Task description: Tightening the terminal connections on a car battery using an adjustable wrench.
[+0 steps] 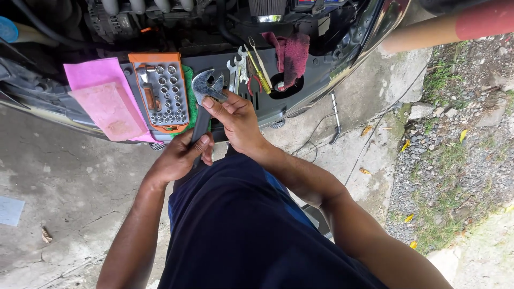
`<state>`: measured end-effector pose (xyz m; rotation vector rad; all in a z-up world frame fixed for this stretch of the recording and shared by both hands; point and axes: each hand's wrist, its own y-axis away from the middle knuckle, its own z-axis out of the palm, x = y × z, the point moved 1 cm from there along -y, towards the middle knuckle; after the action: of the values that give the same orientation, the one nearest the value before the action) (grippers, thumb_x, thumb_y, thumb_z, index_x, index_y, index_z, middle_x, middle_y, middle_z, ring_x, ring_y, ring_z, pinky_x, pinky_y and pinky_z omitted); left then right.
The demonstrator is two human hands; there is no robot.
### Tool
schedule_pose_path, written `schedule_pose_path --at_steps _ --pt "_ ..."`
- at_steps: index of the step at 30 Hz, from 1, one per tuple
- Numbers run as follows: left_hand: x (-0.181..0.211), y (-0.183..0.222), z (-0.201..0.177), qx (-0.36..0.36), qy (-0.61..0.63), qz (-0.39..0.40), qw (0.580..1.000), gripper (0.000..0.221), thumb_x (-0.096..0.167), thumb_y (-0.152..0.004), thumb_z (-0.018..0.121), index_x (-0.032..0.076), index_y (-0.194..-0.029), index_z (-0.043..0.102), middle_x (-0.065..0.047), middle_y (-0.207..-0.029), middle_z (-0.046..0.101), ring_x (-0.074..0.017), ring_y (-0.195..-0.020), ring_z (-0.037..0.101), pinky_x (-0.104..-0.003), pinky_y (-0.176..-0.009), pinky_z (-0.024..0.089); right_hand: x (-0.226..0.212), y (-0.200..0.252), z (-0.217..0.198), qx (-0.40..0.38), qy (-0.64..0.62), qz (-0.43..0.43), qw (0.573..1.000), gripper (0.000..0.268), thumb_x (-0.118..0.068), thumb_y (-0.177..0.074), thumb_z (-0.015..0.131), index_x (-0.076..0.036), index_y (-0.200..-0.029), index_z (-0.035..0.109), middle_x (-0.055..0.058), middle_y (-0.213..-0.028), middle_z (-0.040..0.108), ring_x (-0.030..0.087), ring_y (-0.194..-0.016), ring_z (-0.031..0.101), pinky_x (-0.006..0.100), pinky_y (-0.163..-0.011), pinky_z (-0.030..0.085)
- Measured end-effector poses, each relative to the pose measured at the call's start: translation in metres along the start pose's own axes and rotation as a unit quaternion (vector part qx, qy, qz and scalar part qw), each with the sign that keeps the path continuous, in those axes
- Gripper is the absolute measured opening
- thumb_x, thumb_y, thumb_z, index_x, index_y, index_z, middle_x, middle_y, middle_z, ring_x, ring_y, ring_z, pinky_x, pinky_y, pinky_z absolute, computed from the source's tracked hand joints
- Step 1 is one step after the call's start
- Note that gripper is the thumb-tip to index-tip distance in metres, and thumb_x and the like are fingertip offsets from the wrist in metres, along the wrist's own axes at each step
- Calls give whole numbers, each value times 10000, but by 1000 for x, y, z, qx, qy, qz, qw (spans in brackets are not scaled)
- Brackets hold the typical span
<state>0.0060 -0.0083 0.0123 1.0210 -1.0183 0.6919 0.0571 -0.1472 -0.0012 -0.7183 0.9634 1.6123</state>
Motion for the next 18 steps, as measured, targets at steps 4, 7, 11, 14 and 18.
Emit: schedule_pose_path --at_steps 4,7,11,14,18 --pt "1 -1 9 -10 32 -8 999 257 197 -1005 511 32 -836 613 -32 -648 570 -102 -653 522 -263 -621 440 -5 4 3 5 -3 4 1000 160 -73 -882 714 -7 -1025 688 49 -873 699 50 -851 618 270 -782 565" --pt "0 -4 13 -33 42 -15 998 240 198 -1002 510 32 -872 625 -13 -695 559 -103 -702 509 -272 -659 444 7 6 -4 17 -13 -1 1000 184 -63 -884 717 22 -1044 683 102 -889 705 97 -880 614 323 -788 570" --pt "-9 -7 15 -45 45 -15 998 233 201 -995 505 19 -949 644 -55 -738 600 -118 -763 526 -305 -696 461 0 11 -6 22 -23 6 999 168 -48 -889 706 37 -1033 684 115 -875 708 115 -880 631 324 -790 567" --pt "-13 -9 16 -40 42 -14 998 223 192 -988 512 19 -966 650 -64 -734 611 -121 -737 539 -304 -694 463 -1 14 -6 22 -33 9 999 161 -50 -893 698 45 -1022 681 114 -847 702 115 -854 636 316 -778 568" --pt "-25 -11 15 -35 44 -16 998 234 196 -988 508 10 -990 651 -85 -740 630 -138 -720 570 -299 -700 464 -29 20 12 31 -33 12 999 169 -87 -922 679 32 -1043 676 70 -867 697 73 -886 589 300 -803 559"
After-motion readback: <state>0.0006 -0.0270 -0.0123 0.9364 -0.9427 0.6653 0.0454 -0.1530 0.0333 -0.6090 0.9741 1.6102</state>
